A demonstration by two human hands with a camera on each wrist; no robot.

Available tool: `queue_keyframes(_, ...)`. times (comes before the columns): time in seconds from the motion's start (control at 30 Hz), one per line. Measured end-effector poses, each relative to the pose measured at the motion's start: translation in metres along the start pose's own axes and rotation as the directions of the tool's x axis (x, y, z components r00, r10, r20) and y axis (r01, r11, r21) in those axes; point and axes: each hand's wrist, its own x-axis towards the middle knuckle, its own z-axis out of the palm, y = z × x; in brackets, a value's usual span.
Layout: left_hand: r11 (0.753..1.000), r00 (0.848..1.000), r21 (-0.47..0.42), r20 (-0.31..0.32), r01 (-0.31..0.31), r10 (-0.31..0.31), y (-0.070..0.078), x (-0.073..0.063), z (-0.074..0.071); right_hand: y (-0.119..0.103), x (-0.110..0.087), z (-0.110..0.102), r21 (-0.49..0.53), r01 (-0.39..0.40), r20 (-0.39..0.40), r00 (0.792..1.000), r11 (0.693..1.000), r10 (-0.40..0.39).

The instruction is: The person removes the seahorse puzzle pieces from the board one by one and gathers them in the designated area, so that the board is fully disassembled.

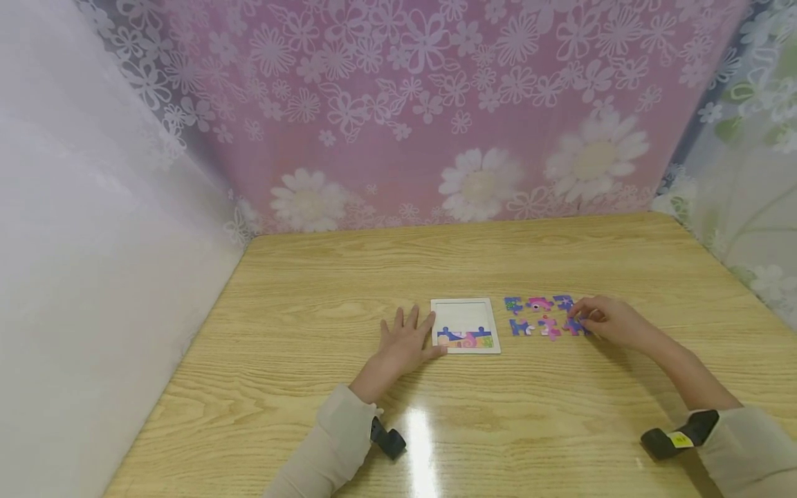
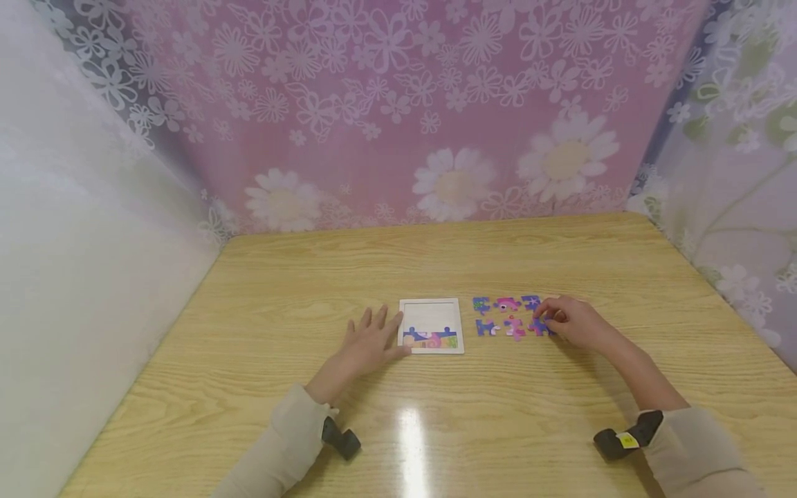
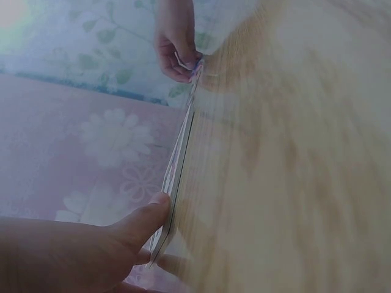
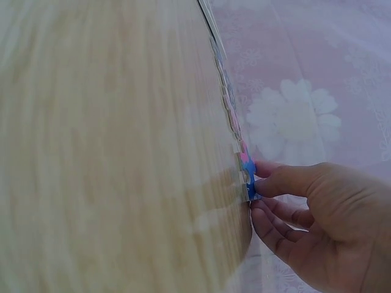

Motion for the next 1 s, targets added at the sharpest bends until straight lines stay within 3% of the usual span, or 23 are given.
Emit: queue_keyframes(1.0, 1.0, 1.0, 0.002, -0.003, 0.001, -0.001, 0.0006, -0.0005, -0.0009, 0.0006, 0.0001, 0.0039, -0.046, -0.02, -0.022, 1.0, 0.999, 0.019)
